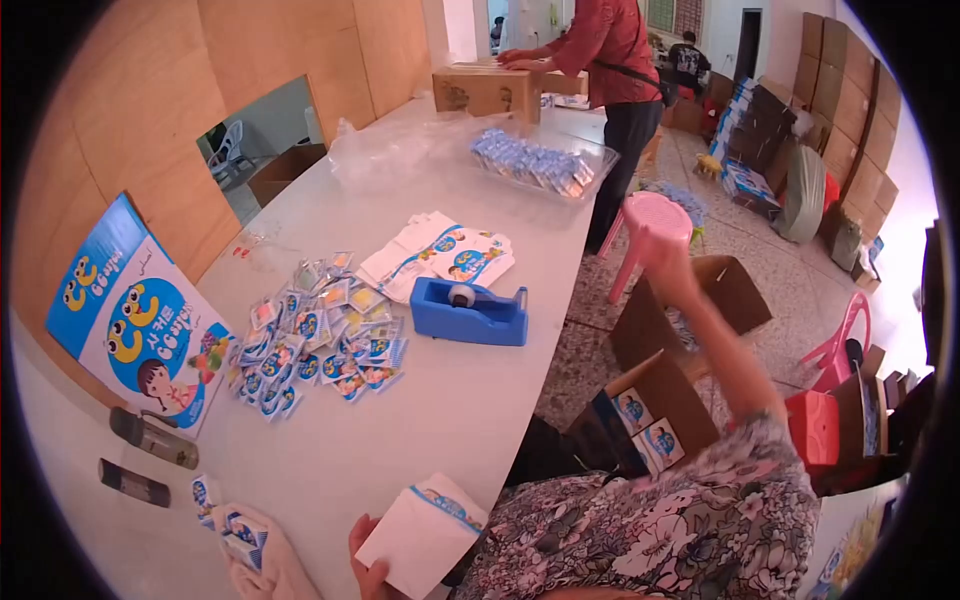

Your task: Packaging sticker packets into small white boxes and sealing them with tape.

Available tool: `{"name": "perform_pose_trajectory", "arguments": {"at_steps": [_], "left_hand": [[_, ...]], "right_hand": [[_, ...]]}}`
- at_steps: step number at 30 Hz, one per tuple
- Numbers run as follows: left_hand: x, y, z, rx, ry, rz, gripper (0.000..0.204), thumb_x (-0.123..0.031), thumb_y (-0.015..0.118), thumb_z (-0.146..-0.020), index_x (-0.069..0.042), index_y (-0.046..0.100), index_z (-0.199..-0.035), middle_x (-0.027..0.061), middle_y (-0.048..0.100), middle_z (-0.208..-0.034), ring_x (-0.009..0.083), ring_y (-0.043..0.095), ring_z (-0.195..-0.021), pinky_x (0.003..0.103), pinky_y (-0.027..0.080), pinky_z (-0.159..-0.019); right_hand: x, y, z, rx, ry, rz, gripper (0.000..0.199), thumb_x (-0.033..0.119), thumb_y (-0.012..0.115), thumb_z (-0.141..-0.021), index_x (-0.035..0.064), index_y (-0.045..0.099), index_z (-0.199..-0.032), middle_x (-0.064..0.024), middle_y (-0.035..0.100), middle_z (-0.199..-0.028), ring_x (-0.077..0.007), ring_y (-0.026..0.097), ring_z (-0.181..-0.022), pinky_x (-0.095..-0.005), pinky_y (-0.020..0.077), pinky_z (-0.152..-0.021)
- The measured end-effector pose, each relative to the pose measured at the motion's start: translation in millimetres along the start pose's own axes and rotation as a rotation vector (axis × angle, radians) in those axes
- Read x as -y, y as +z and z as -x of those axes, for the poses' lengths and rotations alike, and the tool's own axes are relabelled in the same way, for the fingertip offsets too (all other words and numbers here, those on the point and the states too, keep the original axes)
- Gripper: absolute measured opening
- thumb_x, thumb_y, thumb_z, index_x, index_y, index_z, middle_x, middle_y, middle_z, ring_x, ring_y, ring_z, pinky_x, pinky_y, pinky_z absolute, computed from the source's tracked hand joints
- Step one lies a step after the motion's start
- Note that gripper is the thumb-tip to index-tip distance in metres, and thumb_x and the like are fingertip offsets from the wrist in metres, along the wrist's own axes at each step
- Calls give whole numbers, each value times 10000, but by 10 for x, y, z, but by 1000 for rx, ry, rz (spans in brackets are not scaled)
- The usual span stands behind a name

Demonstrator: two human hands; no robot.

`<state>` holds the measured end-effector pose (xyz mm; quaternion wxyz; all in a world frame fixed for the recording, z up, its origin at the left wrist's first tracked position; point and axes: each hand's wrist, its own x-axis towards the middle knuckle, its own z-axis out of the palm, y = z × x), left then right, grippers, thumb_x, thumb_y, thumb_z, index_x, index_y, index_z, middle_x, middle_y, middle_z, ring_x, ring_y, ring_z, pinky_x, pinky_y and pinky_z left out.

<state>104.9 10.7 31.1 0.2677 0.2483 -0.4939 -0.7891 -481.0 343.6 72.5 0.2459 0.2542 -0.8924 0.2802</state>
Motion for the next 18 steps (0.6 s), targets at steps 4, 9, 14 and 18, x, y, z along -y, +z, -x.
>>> {"name": "perform_pose_trajectory", "arguments": {"at_steps": [4, 9, 14, 18], "left_hand": [[-104, 31, -29, 20, -20, 89, 937, -344, 793, -766, -21, 286, -1484, 224, 428, -1416, 333, 476, -1277, 454, 418, -1041], [-6, 204, -297, -73, -34, -18, 871, -347, 740, -796, -13, 307, -1474, 223, 440, -1410, 335, 485, -1269, 456, 420, -1044], [14, 451, -444, -127, -31, -92, 808, -350, 686, -826, -6, 327, -1463, 221, 452, -1405, 336, 494, -1261, 458, 423, -1047], [26, 626, -538, -158, -23, -126, 761, -352, 644, -850, 1, 343, -1454, 220, 461, -1401, 338, 501, -1255, 460, 424, -1050]], "right_hand": [[515, 524, 2209, 948, 758, -573, 232, 286, 729, -891, 57, 719, -920, -36, 684, -758, -116, 661, -686, -273, 548, -615], [920, 677, 2821, 966, 236, -347, 423, 450, 640, -917, 48, 661, -1049, -159, 714, -928, -345, 686, -879, -436, 529, -781], [640, 518, 2550, 1167, 60, -285, 396, 427, 641, -907, 49, 654, -1025, -164, 709, -921, -365, 680, -906, -456, 522, -776], [491, 466, 2779, 1252, 3, -120, 418, 418, 666, -893, 44, 637, -1078, -159, 707, -943, -346, 686, -889, -458, 521, -795]]}}
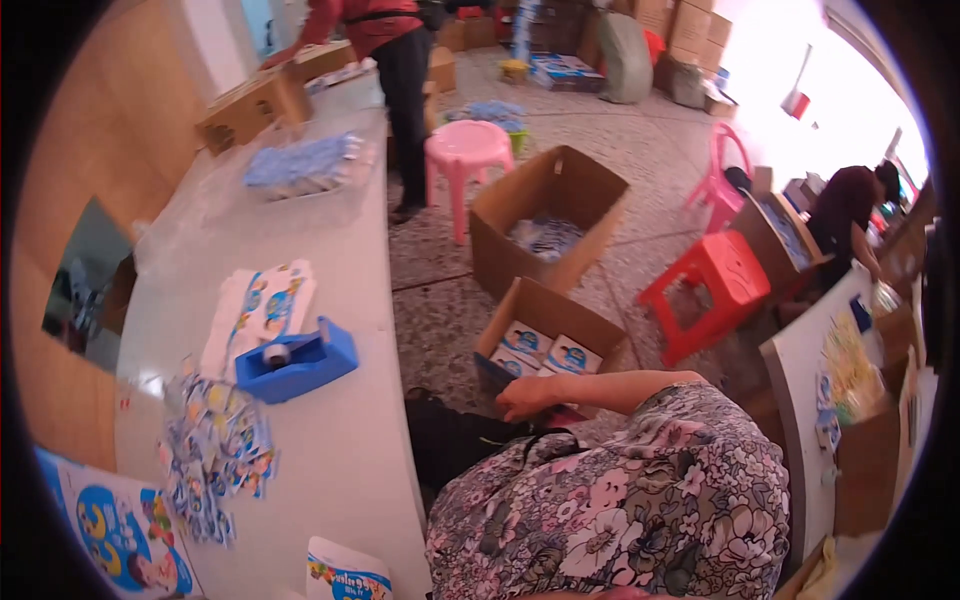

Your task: Packaging sticker packets into small white boxes and sealing them with tape.

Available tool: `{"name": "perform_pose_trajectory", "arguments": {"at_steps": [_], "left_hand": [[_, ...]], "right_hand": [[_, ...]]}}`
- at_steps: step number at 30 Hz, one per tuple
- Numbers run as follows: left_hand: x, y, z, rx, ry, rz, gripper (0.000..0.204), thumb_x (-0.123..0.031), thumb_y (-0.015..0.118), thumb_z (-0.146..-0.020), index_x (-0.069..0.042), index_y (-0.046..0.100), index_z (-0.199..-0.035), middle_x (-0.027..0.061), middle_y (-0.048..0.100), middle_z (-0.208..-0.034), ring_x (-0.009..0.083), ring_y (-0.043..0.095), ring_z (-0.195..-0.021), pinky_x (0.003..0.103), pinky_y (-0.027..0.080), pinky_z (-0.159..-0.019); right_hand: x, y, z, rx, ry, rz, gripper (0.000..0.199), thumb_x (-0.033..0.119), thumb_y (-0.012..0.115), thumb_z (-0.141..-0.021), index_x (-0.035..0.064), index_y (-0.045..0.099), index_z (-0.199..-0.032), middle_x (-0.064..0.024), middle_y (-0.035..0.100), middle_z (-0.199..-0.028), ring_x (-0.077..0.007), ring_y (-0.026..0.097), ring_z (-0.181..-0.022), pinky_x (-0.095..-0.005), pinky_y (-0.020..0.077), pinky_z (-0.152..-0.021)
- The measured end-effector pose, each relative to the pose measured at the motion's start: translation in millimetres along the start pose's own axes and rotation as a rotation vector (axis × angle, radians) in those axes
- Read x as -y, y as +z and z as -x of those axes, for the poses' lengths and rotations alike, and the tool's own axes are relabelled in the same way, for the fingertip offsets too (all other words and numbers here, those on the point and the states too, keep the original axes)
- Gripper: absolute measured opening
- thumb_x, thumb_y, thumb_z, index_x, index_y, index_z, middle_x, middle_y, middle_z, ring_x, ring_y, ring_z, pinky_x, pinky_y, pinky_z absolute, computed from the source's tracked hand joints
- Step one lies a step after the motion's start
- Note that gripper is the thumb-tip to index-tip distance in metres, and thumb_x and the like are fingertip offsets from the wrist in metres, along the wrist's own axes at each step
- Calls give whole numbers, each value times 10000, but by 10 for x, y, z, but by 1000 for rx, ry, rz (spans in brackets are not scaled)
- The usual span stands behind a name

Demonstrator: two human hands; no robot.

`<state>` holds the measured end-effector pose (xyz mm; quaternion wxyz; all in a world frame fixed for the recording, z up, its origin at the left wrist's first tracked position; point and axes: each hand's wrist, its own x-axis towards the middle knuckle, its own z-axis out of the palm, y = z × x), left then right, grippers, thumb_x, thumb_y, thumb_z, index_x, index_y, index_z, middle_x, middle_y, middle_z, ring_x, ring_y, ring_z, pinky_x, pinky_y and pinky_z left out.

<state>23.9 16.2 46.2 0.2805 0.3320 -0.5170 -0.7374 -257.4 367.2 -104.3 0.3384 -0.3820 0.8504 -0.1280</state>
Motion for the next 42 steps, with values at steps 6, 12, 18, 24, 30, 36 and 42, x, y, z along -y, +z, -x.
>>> {"name": "perform_pose_trajectory", "arguments": {"at_steps": [6, 12, 18, 24, 30, 36, 42], "left_hand": [[30, 183, -178, 0, 13, -77, 697, -356, 580, -886, 10, 368, -1441, 219, 476, -1395, 340, 512, -1245, 463, 427, -1054], [-70, 87, -230, -156, 74, -38, 644, -360, 516, -922, 19, 393, -1428, 217, 490, -1389, 341, 522, -1235, 466, 430, -1057], [-233, -457, 69, -717, 246, 124, 603, -364, 452, -958, 28, 417, -1415, 216, 504, -1382, 343, 533, -1226, 469, 433, -1061], [-1048, -928, 584, -424, 636, 263, 614, -330, 551, -920, 29, 429, -1403, 185, 502, -1384, 338, 502, -1252, 447, 394, -1091], [-672, -871, 606, -414, 1151, -1615, 660, -94, 776, -723, -60, 529, -1335, 163, 523, -1309, 340, 476, -1239, 539, 282, -1120], [-344, -816, 782, -496, 811, -1910, 572, -88, 764, -694, -174, 628, -1243, 110, 537, -1295, 341, 469, -1247, 589, 198, -1137], [-82, -416, 551, -90, 1037, -1117, 415, -170, 782, -724, -135, 641, -1112, 93, 604, -1235, 280, 515, -1190, 481, 359, -1016]], "right_hand": [[-1659, -825, 1700, -609, 524, -682, 374, 306, 700, -862, 73, 623, -1145, -116, 666, -1070, -255, 645, -933, -426, 532, -818], [-3256, -1504, 4725, -2419, 910, -394, 225, 277, 682, -863, 92, 661, -989, -51, 685, -875, -216, 655, -753, -436, 544, -675], [-2436, -1180, 2774, -1617, 343, -897, 291, 327, 535, -975, 108, 664, -1117, -13, 636, -887, -147, 619, -810, -363, 520, -651], [274, -1001, -313, -556, -209, -1132, 350, 59, 676, -898, 40, 626, -1244, -32, 678, -936, -87, 620, -814, -253, 516, -694], [2678, -1603, -1299, -392, -1136, 33, 331, 158, 758, -830, 53, 669, -1132, -131, 666, -1157, -333, 622, -1030, -397, 513, -896], [3727, -1534, -2312, -418, -1270, 162, 333, 187, 759, -821, 68, 676, -1120, -118, 585, -1303, -315, 535, -1187, -428, 471, -969], [4667, -1608, -3052, -501, -1256, 185, 334, 198, 760, -817, 71, 678, -1115, -117, 590, -1299, -330, 522, -1211, -424, 451, -1001]]}}
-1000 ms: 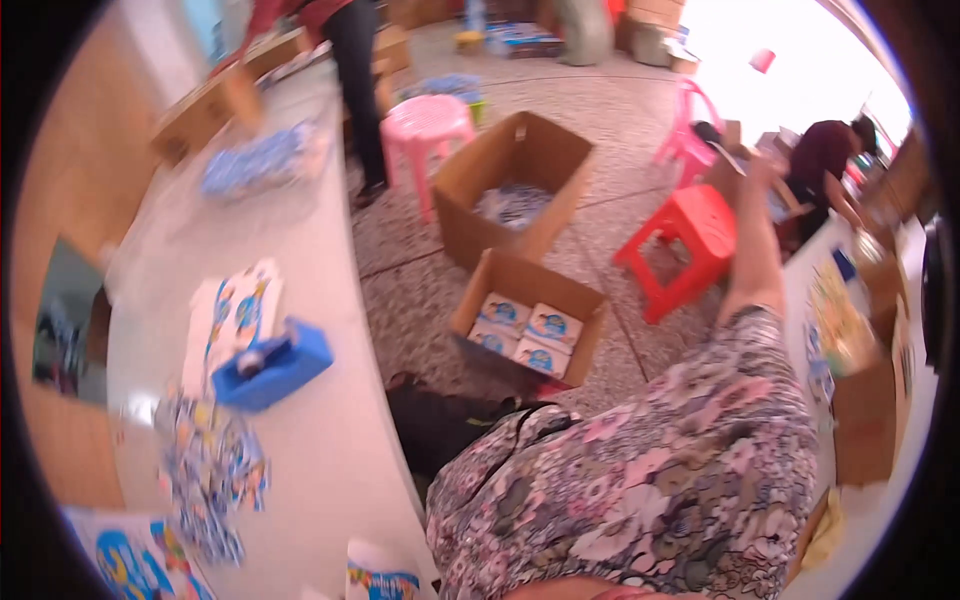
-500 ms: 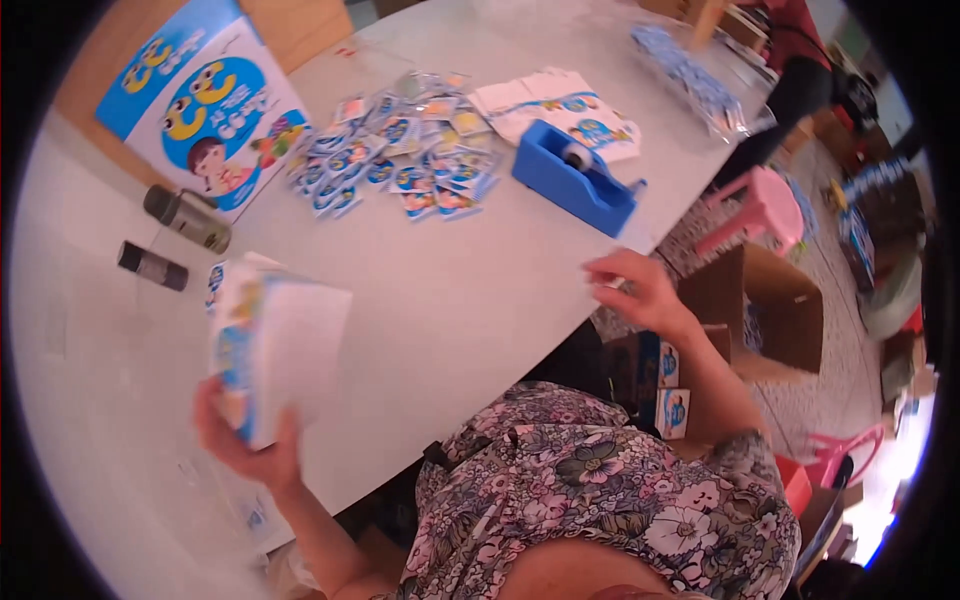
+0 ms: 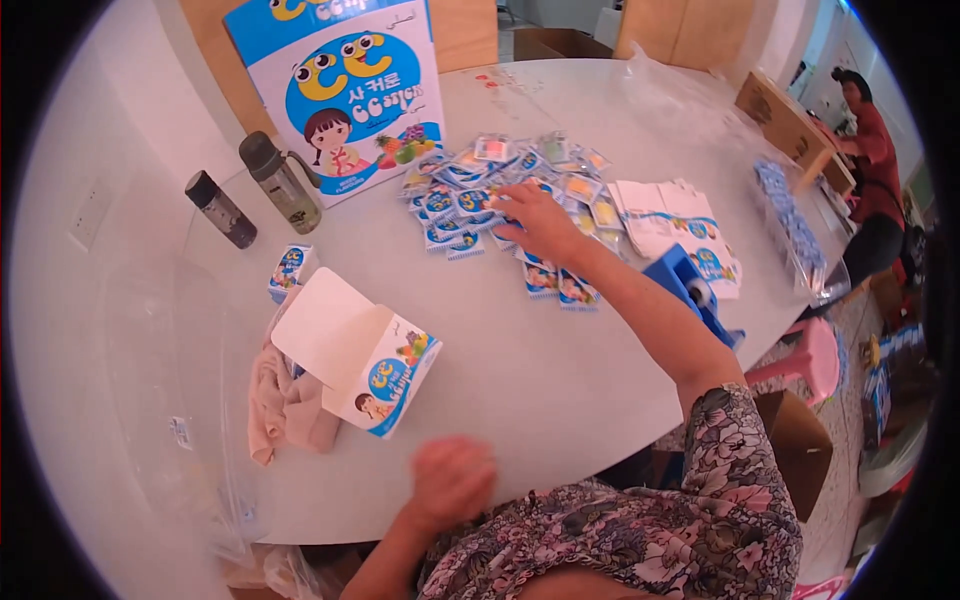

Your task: Packaging sticker packets into small white boxes and sealing them with tape.

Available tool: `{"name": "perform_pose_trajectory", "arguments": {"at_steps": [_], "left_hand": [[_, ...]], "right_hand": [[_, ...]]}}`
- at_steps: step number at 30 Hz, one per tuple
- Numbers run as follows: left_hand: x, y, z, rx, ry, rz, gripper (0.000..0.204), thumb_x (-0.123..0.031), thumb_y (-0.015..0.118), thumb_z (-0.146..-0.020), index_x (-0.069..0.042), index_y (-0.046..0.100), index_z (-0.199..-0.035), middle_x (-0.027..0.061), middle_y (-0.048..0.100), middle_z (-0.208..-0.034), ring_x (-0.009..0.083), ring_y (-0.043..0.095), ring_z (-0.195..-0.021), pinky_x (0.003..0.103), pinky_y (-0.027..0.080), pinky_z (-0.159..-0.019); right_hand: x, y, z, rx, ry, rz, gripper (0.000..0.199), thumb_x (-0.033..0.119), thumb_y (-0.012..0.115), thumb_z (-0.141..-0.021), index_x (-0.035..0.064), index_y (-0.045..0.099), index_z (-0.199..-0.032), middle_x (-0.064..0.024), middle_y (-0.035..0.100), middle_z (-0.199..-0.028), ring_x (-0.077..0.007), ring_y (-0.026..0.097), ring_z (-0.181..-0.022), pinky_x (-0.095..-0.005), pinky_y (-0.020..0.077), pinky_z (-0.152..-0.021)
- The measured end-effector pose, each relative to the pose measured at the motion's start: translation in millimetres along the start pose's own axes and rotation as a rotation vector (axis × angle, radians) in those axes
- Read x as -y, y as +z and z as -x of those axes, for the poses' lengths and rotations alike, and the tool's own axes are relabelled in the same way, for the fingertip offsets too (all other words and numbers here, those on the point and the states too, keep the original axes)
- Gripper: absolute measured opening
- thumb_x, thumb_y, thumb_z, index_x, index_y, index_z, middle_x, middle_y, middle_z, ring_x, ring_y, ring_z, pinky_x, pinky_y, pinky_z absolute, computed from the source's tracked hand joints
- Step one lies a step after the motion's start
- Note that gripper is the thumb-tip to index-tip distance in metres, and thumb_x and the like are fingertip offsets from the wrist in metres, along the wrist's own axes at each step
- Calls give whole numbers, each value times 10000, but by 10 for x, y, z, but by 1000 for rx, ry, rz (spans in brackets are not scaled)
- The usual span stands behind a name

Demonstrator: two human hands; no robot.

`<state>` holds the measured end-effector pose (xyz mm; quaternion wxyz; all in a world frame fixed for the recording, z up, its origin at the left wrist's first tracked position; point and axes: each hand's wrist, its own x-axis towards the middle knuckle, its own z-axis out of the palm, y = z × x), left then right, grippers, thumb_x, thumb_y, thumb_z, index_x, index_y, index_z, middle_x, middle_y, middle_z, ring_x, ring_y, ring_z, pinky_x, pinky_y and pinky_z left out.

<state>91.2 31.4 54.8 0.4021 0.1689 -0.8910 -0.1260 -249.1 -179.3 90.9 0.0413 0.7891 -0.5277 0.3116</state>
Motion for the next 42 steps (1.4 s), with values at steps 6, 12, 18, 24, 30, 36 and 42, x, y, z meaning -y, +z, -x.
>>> {"name": "perform_pose_trajectory", "arguments": {"at_steps": [6, 12, 18, 24, 30, 36, 42], "left_hand": [[204, 301, -171, 260, -381, 206, 506, -189, 840, -713, -106, 627, -1165, 70, 619, -1208, 284, 552, -1133, 421, 406, -956], [329, 316, -121, 309, -418, 271, 543, -202, 835, -728, -101, 610, -1211, 55, 617, -1228, 261, 551, -1166, 409, 401, -968], [323, 308, -112, 324, -422, 275, 526, -188, 823, -739, -101, 610, -1212, 57, 621, -1223, 266, 550, -1165, 404, 404, -971], [283, 358, -64, 242, -379, 283, 465, -159, 784, -750, -71, 629, -1180, 110, 622, -1204, 315, 541, -1158, 455, 383, -1001], [271, 402, -48, 203, -349, 239, 517, -200, 786, -752, -36, 612, -1209, 138, 608, -1213, 357, 527, -1170, 477, 370, -1037], [24, 468, -145, -336, -552, 170, 541, -156, 819, -752, -10, 598, -1223, 143, 626, -1180, 371, 563, -1113, 446, 451, -988], [38, 524, -46, 194, -701, 425, 303, -94, 790, -771, -18, 668, -1037, 110, 670, -916, 281, 647, -876, 351, 525, -755]], "right_hand": [[-259, 711, -1333, 155, 3, 267, 495, 449, 673, -867, 131, 633, -1244, -145, 539, -1376, -363, 445, -1320, -582, 365, -1057], [-367, 1271, -1726, 271, 377, 208, 715, 703, 608, -772, 297, 576, -1360, -145, 521, -1411, -425, 425, -1328, -742, 271, -1024], [-414, 1156, -1113, 352, 213, 228, 786, 732, 651, -681, 332, 585, -1355, -107, 538, -1416, -405, 465, -1305, -775, 231, -1012], [-80, 518, -146, 450, -69, 108, 627, 513, 695, -805, 265, 573, -1368, -80, 520, -1437, -355, 446, -1331, -599, 209, -1112], [467, -69, 615, 65, -182, 74, 290, 220, 610, -944, 112, 699, -1197, -96, 579, -1354, -328, 481, -1294, -500, 277, -1114], [1396, -327, 1639, 122, 162, -705, 192, 110, 688, -892, 31, 713, -1065, -95, 698, -1038, -198, 648, -960, -328, 504, -852], [1276, -528, 1747, 467, 334, -810, 265, 57, 733, -821, 58, 713, -1085, -64, 700, -1063, -183, 642, -1007, -352, 492, -905]]}}
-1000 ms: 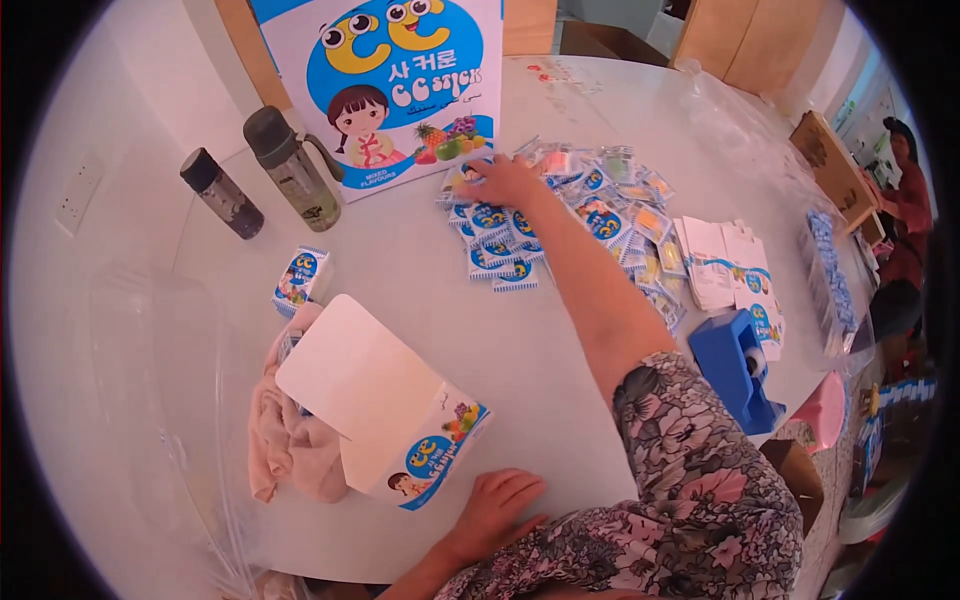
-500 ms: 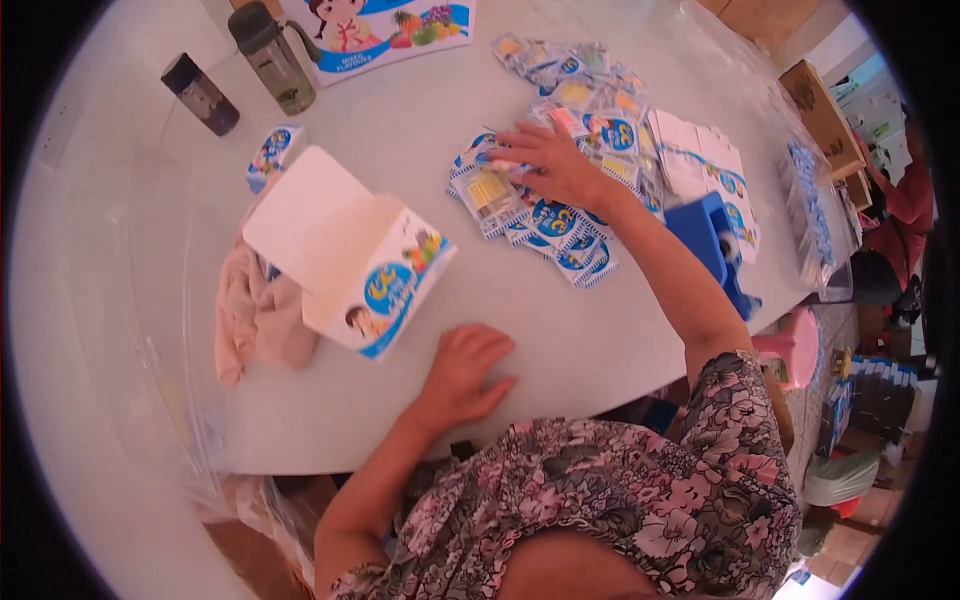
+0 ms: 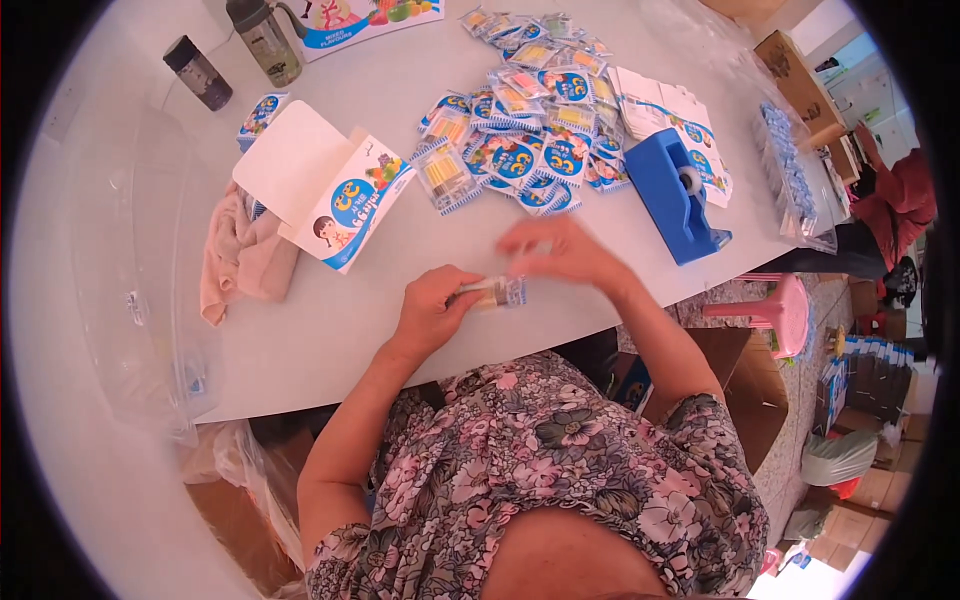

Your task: Packaging sticker packets into small white boxes and sealing them with tape.

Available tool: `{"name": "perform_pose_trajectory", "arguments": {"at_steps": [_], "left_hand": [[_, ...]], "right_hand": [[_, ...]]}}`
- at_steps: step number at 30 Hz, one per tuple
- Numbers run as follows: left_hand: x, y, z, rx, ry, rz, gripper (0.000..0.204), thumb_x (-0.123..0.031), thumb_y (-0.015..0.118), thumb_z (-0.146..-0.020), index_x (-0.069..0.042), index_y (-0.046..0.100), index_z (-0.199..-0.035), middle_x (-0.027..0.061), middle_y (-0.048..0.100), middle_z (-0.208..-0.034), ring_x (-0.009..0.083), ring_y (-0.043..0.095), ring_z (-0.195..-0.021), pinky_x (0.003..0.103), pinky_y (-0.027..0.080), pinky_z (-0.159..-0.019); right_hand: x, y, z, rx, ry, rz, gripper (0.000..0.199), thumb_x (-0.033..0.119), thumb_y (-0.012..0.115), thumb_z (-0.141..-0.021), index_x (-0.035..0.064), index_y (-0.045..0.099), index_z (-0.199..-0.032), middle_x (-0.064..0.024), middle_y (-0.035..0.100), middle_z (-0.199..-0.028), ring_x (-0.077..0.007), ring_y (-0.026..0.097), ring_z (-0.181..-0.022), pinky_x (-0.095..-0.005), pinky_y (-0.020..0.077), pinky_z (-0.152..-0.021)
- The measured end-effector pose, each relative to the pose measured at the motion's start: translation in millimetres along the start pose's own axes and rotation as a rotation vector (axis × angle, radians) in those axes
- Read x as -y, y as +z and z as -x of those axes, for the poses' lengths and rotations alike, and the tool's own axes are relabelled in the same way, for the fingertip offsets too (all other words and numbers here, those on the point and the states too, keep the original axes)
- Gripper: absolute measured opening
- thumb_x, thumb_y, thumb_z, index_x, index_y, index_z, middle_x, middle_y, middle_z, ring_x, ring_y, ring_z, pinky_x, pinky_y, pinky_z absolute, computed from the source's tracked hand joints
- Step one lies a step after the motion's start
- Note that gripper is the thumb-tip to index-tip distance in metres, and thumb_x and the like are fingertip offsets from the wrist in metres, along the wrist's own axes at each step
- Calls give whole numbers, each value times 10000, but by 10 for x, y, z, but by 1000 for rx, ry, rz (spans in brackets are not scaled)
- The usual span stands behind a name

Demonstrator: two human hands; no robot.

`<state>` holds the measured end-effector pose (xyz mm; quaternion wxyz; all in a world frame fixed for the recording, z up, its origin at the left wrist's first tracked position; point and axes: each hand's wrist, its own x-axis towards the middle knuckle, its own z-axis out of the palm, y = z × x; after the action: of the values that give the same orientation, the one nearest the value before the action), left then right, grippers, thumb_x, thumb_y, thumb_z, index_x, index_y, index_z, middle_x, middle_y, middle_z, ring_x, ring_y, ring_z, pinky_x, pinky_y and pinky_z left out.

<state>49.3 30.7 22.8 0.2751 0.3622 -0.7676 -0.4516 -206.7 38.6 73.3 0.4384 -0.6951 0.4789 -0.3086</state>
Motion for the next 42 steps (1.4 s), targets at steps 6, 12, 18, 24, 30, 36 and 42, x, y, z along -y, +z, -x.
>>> {"name": "perform_pose_trajectory", "arguments": {"at_steps": [6, 12, 18, 24, 30, 36, 42], "left_hand": [[19, 29, 7, -61, 364, -163, 223, -35, 774, -734, -72, 680, -933, 81, 672, -873, 247, 624, -792, 353, 484, -718], [-4, 20, -6, -22, 423, -138, 269, -20, 782, -704, -79, 668, -940, 80, 656, -863, 258, 618, -797, 363, 482, -719], [9, 49, 48, -185, 326, -28, 246, -2, 799, -682, -69, 664, -877, 99, 656, -946, 266, 627, -897, 369, 509, -757], [-89, 20, 68, -369, 469, -316, 237, 4, 791, -713, -58, 665, -903, 128, 641, -1019, 280, 649, -856, 353, 523, -744], [-101, 91, 195, -168, 151, 64, 268, -6, 776, -748, -39, 641, -976, 127, 626, -971, 280, 650, -883, 352, 530, -773], [-77, 2, 156, -62, 195, 5, 286, -2, 805, -732, -29, 634, -960, 96, 639, -980, 229, 644, -869, 304, 507, -748], [-103, 5, 91, -552, 453, -412, 280, -12, 821, -690, -49, 641, -901, 93, 638, -1033, 279, 640, -901, 321, 512, -742]], "right_hand": [[-318, -756, -220, -514, -99, 1264, 540, -76, 676, -716, 133, 667, -1214, -79, 560, -1386, -315, 480, -1323, -484, 369, -1114], [-236, -729, -72, -612, -188, 913, 271, 64, 695, -843, 106, 690, -1111, -101, 686, -1138, -310, 620, -1119, -448, 476, -970], [-114, -99, 57, -425, -187, 750, 110, 164, 668, -896, 77, 661, -964, -131, 686, -825, -345, 665, -699, -435, 516, -586], [89, 172, -20, -65, -331, 739, 137, 206, 656, -908, 77, 669, -951, -138, 686, -815, -319, 670, -761, -435, 512, -662], [168, 206, -706, -253, -154, 659, 325, 358, 636, -906, 49, 733, -884, -163, 684, -853, -342, 659, -802, -430, 520, -708], [-171, 522, -1182, -308, -140, 1102, 231, 232, 656, -836, 11, 723, -831, -153, 637, -859, -330, 652, -835, -443, 533, -683], [36, 179, -473, -17, -209, 717, 162, 156, 689, -805, 43, 720, -917, -95, 659, -926, -290, 647, -899, -397, 543, -701]]}}
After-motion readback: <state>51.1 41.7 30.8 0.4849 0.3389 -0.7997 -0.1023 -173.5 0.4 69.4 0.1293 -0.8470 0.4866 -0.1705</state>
